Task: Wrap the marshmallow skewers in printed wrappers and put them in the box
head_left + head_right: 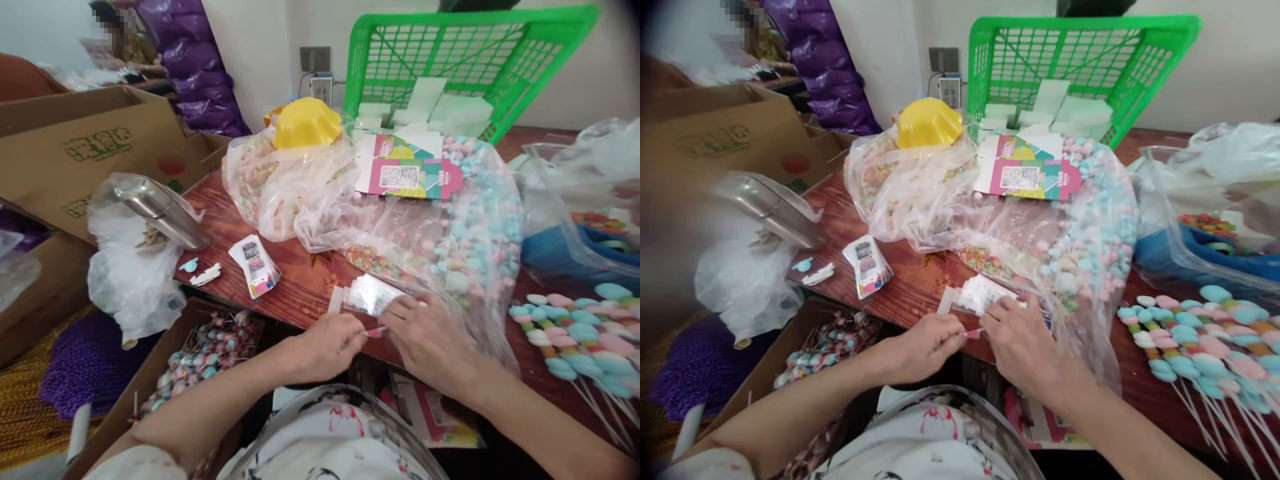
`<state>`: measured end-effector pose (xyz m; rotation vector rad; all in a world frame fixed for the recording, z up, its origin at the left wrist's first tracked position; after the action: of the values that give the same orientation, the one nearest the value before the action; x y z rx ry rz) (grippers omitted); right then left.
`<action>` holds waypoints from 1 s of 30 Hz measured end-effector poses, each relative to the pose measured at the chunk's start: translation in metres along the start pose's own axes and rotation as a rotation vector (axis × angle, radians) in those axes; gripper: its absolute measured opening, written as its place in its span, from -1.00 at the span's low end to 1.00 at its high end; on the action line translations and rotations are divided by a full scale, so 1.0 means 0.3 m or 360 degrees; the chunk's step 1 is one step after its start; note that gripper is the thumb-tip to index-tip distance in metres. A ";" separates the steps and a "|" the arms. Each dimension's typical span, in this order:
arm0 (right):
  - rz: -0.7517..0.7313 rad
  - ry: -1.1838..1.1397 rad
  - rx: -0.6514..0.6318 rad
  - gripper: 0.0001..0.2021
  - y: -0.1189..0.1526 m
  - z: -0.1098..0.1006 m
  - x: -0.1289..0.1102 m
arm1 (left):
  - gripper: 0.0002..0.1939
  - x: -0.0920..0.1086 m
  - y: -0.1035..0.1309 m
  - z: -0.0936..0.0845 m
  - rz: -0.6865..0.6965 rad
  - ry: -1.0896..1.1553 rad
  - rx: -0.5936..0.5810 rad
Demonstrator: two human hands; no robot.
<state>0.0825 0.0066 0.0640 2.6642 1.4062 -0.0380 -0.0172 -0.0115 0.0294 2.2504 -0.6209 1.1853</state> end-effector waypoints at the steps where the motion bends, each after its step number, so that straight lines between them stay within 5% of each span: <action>1: -0.0036 0.0123 0.0139 -0.78 0.003 -0.032 -0.009 | -0.74 -0.037 -0.005 -0.002 -0.0096 0.0340 -0.0035; 5: -0.0373 0.0249 0.0445 -0.73 0.031 -0.092 -0.066 | -0.73 -0.098 -0.018 0.059 -0.0285 0.1474 -0.0367; 9: -0.0478 0.0081 0.0502 -0.84 0.023 -0.082 -0.082 | -0.71 -0.082 -0.013 0.100 -0.0240 0.1600 -0.0638; 11: -0.0372 -0.0035 0.0399 -0.79 -0.016 -0.052 -0.071 | -0.71 -0.084 -0.014 0.066 -0.0136 0.1214 -0.0489; 15: -0.0018 -0.0307 0.0031 -0.73 -0.133 0.032 0.003 | -0.77 -0.053 0.026 -0.082 0.0175 0.0142 0.0276; 17: 0.0188 -0.0379 -0.0088 -0.69 -0.196 0.051 0.078 | -0.75 -0.063 0.057 -0.121 0.0188 -0.0018 0.0460; 19: 0.0376 -0.0351 -0.0060 -0.66 -0.259 0.037 0.166 | -0.71 -0.112 0.084 -0.150 0.0105 0.0173 0.0545; 23: 0.0697 -0.0172 -0.0020 -0.73 -0.378 0.018 0.302 | -0.69 -0.257 0.130 -0.136 -0.0232 0.1158 0.0599; 30: 0.0811 0.0023 -0.0076 -0.77 -0.483 0.061 0.284 | -0.70 -0.302 0.147 -0.096 -0.0225 0.1816 0.0681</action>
<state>0.0119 0.1549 0.0241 2.8954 0.6842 0.0638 -0.1080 -0.0131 -0.0230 1.4337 0.2635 2.3273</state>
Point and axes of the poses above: each hand's wrist, its own y-axis away from the middle knuckle, its own z-axis out of the palm, x = y × z, the point moved 8 cm from there along -y, towards the middle knuckle, and after that the axes turned 13 degrees about -x, right-handed, at the moved point
